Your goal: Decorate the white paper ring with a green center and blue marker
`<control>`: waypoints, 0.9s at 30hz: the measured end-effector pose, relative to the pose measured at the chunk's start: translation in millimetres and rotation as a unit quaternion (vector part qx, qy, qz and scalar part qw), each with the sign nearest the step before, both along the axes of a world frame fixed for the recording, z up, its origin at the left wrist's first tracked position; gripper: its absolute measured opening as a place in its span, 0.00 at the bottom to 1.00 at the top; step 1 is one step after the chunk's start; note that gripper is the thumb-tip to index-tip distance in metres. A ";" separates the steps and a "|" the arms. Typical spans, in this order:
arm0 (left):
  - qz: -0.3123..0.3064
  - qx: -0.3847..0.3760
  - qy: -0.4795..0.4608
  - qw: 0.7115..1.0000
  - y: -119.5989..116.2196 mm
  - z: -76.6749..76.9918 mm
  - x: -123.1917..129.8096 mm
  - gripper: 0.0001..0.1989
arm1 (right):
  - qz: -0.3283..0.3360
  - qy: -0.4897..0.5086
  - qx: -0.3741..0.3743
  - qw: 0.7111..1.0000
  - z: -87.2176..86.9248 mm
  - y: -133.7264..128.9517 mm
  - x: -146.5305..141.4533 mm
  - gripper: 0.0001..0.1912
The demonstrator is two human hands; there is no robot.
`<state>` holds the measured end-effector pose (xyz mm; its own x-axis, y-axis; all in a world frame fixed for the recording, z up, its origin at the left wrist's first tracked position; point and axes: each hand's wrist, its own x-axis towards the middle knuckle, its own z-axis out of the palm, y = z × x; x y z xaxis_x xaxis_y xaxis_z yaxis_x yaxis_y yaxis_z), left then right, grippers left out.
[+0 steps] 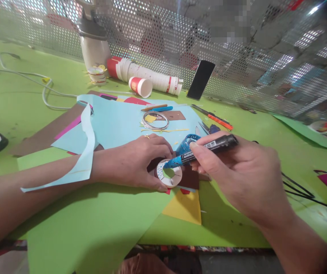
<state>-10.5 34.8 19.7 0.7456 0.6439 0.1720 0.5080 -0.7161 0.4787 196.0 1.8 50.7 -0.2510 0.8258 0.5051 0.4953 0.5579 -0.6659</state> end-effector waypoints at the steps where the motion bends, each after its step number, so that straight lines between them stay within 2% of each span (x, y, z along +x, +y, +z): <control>1: 0.001 -0.001 0.002 1.000 -0.1 0.3 0.1 0.27 | 0.000 0.000 0.001 1.000 -0.4 -0.1 -0.1 0.10; 27: 0.008 -0.010 -0.002 1.000 -2.1 3.8 1.6 0.23 | -0.006 -0.026 -0.032 0.999 3.7 -0.6 -0.6 0.12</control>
<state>-9.0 32.7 23.5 0.7340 0.6596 0.1618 0.5178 -0.6976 0.4952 195.4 1.2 54.3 -0.2662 0.8590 0.4373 0.5365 0.5090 -0.6731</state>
